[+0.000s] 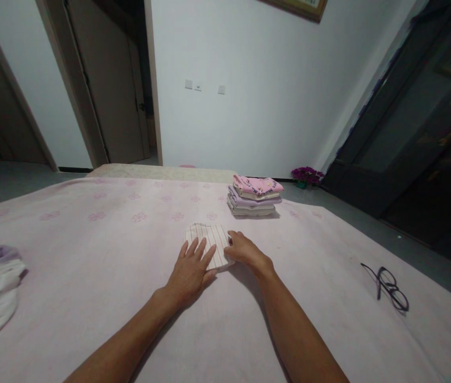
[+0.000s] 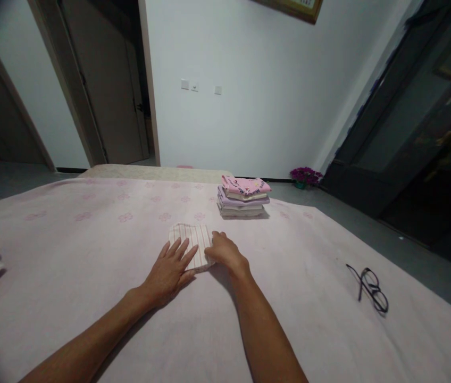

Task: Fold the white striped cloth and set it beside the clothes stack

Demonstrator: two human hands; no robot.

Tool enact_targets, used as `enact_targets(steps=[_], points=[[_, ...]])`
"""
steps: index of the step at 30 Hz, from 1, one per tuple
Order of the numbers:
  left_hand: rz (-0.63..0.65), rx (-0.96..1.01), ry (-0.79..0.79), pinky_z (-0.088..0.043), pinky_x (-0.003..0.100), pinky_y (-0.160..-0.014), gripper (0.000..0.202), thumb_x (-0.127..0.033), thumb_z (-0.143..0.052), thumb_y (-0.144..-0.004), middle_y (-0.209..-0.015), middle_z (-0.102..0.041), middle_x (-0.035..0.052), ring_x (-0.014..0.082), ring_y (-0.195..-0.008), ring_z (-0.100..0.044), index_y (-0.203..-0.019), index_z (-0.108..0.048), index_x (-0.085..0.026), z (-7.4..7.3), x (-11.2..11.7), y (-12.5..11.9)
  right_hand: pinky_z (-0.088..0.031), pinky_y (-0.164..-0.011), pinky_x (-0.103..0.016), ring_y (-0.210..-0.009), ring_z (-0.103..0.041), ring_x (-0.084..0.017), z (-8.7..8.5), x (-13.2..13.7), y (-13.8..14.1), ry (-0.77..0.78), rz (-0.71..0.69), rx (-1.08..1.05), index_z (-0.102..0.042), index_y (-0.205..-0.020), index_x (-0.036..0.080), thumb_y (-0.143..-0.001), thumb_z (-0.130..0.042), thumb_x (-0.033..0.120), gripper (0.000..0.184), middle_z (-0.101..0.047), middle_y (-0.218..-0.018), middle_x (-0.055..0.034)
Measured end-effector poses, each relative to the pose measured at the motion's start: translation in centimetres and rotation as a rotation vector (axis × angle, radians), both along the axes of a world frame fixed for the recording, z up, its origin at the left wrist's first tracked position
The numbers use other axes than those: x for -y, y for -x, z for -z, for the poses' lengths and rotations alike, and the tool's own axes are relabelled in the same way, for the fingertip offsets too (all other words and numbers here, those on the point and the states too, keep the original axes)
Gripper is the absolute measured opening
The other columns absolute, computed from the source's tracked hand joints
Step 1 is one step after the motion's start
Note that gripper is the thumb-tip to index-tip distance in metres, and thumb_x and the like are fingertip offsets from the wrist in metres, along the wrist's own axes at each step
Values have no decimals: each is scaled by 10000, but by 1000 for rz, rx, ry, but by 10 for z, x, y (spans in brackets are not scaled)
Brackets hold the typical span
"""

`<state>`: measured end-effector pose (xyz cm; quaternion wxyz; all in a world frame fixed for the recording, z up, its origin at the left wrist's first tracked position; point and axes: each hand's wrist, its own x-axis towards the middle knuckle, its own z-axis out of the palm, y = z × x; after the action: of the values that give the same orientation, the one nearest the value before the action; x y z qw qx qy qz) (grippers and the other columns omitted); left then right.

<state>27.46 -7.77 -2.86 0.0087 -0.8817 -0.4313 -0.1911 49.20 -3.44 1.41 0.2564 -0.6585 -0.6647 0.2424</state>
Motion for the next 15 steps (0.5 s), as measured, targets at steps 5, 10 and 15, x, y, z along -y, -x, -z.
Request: enact_targets(steps=[5, 10, 15], points=[[35, 73, 21, -283, 571, -1185, 491, -379, -343, -1041, -1554, -476, 130, 312, -1461, -391, -1491, -487, -248, -5, -21, 11, -338, -623, -308, -669, -568, -209, 0, 1, 1, 9, 13, 18, -655, -798, 183, -558, -596, 137, 252, -657, -752, -72], [-69, 84, 35, -241, 560, -1204, 546, -421, -421, -1006, -1601, -399, 149, 334, -1515, -282, -1500, -468, -194, -8, -48, 14, -364, -607, -326, -638, -583, -233, -3, 3, 3, 38, 55, -44, -646, -724, 189, -529, -609, 139, 204, -661, -692, -74], [-77, 87, 156, -253, 571, -1197, 638, -487, -413, -994, -1616, -342, 197, 369, -1528, -225, -1513, -437, -116, 4, -54, 11, -403, -634, -347, -673, -614, -264, -5, 3, 2, 57, 92, -139, -641, -673, 196, -515, -646, 146, 166, -667, -659, -68]])
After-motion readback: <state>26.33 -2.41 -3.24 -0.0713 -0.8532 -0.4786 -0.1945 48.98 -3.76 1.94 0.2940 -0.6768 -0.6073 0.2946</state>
